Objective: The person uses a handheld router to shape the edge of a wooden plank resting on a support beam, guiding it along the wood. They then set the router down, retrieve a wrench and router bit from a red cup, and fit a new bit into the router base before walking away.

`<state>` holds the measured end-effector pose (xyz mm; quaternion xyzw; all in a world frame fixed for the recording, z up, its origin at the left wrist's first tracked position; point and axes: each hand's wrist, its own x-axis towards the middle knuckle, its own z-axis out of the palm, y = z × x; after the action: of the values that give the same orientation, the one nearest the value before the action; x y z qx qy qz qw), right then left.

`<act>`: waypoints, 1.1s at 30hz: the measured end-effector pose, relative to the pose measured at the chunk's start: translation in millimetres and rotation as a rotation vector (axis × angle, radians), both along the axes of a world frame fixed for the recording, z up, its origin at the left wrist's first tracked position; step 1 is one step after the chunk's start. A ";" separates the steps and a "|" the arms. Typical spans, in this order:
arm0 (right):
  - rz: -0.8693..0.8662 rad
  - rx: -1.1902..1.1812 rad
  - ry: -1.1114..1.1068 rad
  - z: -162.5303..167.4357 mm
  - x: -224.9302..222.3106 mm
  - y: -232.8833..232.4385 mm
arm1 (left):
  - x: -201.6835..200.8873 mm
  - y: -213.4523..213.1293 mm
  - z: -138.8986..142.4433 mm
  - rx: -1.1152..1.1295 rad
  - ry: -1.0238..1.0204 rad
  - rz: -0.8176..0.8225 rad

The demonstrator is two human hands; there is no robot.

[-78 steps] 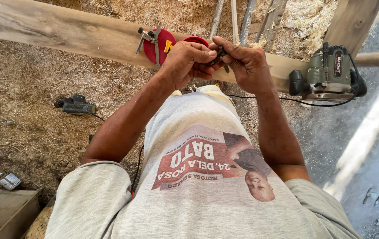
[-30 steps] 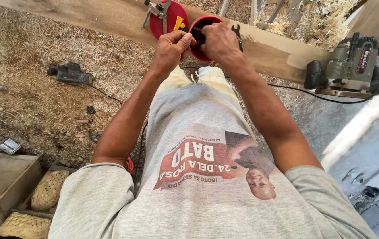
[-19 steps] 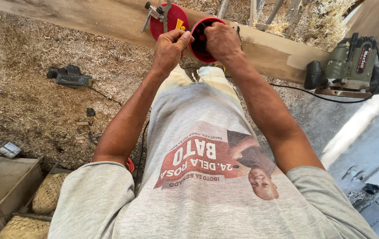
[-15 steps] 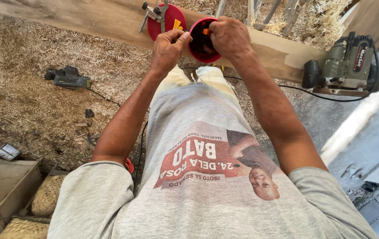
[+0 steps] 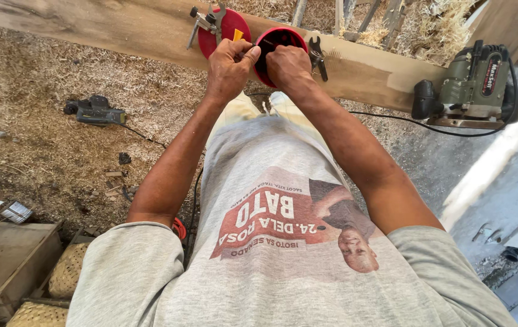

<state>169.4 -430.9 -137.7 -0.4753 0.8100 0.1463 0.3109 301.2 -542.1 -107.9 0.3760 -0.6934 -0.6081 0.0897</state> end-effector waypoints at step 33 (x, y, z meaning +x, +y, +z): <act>-0.586 -0.711 -0.293 83.3 -75.4 68.4 | -13.8 13.7 8.5 -0.592 0.036 -0.394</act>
<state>94.0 -362.5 -54.4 -0.3197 0.8573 -0.3017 0.2679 287.5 -528.4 -99.3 0.1821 -0.8971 -0.3928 0.0882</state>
